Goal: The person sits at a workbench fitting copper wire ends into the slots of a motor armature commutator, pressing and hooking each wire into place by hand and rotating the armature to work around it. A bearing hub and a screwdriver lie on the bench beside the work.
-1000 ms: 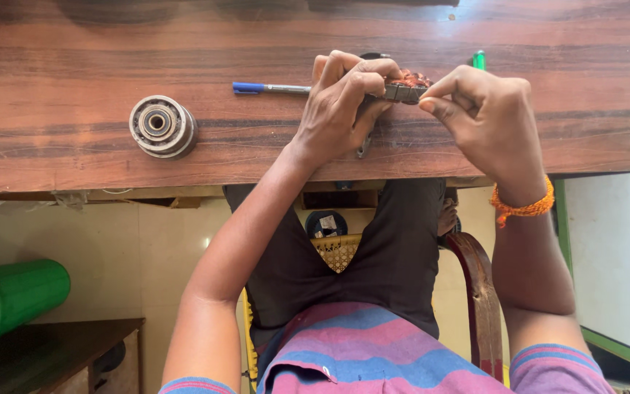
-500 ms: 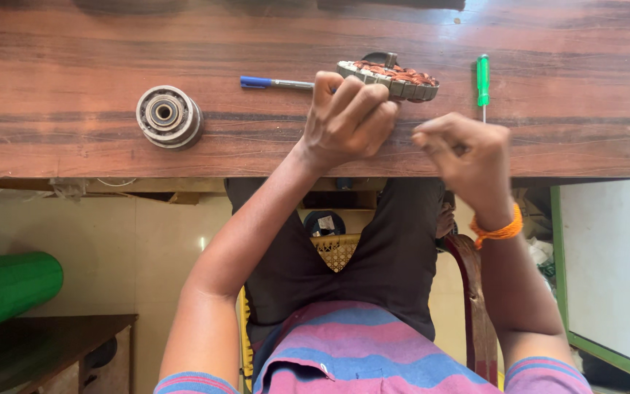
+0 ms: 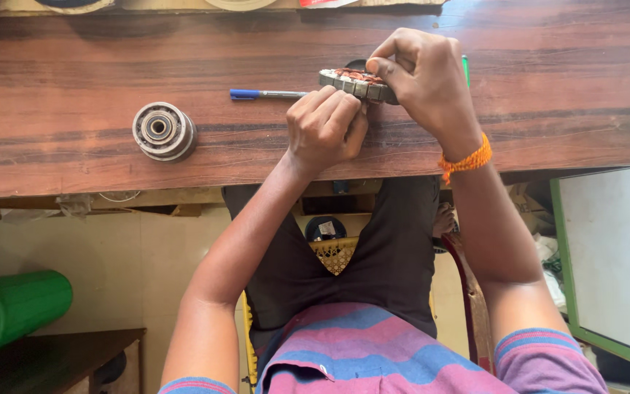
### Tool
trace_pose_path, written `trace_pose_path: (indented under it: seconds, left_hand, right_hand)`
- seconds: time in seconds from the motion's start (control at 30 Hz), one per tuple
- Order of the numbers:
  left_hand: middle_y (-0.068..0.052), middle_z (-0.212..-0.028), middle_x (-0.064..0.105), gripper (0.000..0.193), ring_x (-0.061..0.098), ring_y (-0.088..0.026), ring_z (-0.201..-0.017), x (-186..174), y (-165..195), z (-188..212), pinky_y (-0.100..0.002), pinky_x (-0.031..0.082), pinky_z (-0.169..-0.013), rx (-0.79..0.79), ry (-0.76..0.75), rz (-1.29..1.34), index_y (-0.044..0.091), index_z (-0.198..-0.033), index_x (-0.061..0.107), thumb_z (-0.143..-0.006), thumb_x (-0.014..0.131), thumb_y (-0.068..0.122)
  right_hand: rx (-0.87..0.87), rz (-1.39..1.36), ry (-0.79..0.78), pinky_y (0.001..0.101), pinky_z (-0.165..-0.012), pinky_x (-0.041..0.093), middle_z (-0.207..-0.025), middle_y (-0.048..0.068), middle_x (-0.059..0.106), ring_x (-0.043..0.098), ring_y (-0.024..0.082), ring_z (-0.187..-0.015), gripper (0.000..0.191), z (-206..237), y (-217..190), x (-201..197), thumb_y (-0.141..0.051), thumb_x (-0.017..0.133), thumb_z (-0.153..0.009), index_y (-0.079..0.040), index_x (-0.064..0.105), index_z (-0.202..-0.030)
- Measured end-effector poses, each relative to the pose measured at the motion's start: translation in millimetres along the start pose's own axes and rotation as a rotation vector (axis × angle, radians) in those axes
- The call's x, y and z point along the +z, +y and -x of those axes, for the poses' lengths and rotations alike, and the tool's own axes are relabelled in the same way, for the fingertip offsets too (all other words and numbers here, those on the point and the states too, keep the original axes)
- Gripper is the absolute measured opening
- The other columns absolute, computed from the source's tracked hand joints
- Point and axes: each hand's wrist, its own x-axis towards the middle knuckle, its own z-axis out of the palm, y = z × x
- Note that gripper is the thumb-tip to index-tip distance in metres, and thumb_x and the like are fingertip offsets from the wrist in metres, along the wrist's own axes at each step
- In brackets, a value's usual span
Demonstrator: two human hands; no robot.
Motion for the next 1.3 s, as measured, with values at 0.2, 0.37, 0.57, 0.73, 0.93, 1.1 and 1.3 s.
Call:
trace_pose_path:
  seconds: [0.2, 0.37, 0.57, 0.73, 0.93, 1.1, 1.3]
  left_hand:
    - [-0.004, -0.067, 0.05, 0.022, 0.052, -0.019, -0.062, 3, -4, 5, -0.036, 0.041, -0.056, 0.05, -0.01, -0.112, 0.008, -0.074, 0.052, -0.085, 0.07, 0.003]
    - [-0.005, -0.107, 0.065, 0.027, 0.055, -0.022, -0.101, 4, -8, 6, -0.04, 0.043, -0.088, 0.092, 0.003, -0.091, 0.012, -0.114, 0.06, -0.09, 0.07, 0.014]
    - [0.008, -0.131, 0.068, 0.059, 0.057, -0.016, -0.118, 14, -22, 7, -0.036, 0.038, -0.104, -0.049, -0.16, 0.258, 0.02, -0.145, 0.048, -0.096, 0.082, 0.022]
    - [0.009, -0.132, 0.069, 0.046, 0.057, -0.017, -0.117, 17, -26, 9, -0.035, 0.039, -0.102, -0.094, -0.202, 0.216, 0.023, -0.135, 0.06, -0.095, 0.083, 0.021]
    - [0.004, -0.123, 0.063, 0.03, 0.051, -0.018, -0.12, 12, -20, 13, -0.037, 0.038, -0.105, 0.189, -0.125, -0.039, 0.029, -0.122, 0.066, -0.096, 0.08, 0.03]
    - [0.012, -0.096, 0.053, 0.012, 0.047, -0.009, -0.098, 18, -16, 23, -0.033, 0.035, -0.094, 0.385, -0.03, -0.358, 0.021, -0.109, 0.069, -0.102, 0.075, 0.028]
    - [0.006, -0.078, 0.045, 0.026, 0.045, -0.012, -0.077, 33, -24, 32, -0.032, 0.035, -0.077, 0.246, 0.037, -0.275, 0.017, -0.081, 0.056, -0.1, 0.074, 0.02]
  right_hand:
    - [0.087, -0.067, -0.088, 0.0216, -0.057, 0.05, -0.082, 0.005, 0.073, 0.064, 0.005, -0.07, 0.006, -7, 22, -3, -0.004, 0.076, -0.101, 0.002, 0.077, -0.102]
    - [0.173, -0.146, -0.056, 0.019, -0.061, 0.054, -0.089, 0.006, 0.075, 0.068, 0.005, -0.073, 0.006, 9, 27, -14, -0.003, 0.075, -0.102, 0.001, 0.076, -0.106]
    - [0.183, -0.162, -0.014, 0.0206, -0.063, 0.049, -0.092, 0.007, 0.075, 0.066, 0.006, -0.077, 0.007, 40, 15, -30, -0.004, 0.075, -0.104, 0.002, 0.074, -0.108]
    - [0.069, 0.08, 0.011, 0.025, -0.053, 0.039, -0.083, 0.006, 0.074, 0.056, 0.007, -0.062, 0.006, 59, -3, -18, -0.004, 0.078, -0.102, -0.001, 0.076, -0.106]
    - [-0.009, 0.024, 0.097, 0.022, -0.058, 0.042, -0.083, 0.004, 0.073, 0.059, 0.002, -0.066, 0.004, 75, -6, 8, 0.002, 0.073, -0.103, 0.0, 0.07, -0.104]
    - [0.117, -0.078, 0.11, 0.0216, -0.055, 0.032, -0.071, 0.0, 0.061, 0.044, 0.001, -0.061, 0.005, 96, -4, 12, -0.001, 0.076, -0.101, -0.001, 0.071, -0.1]
    - [0.14, -0.055, 0.125, 0.0211, -0.055, 0.031, -0.072, -0.005, 0.058, 0.044, 0.001, -0.062, 0.006, 95, -8, -14, -0.004, 0.077, -0.103, -0.001, 0.073, -0.101]
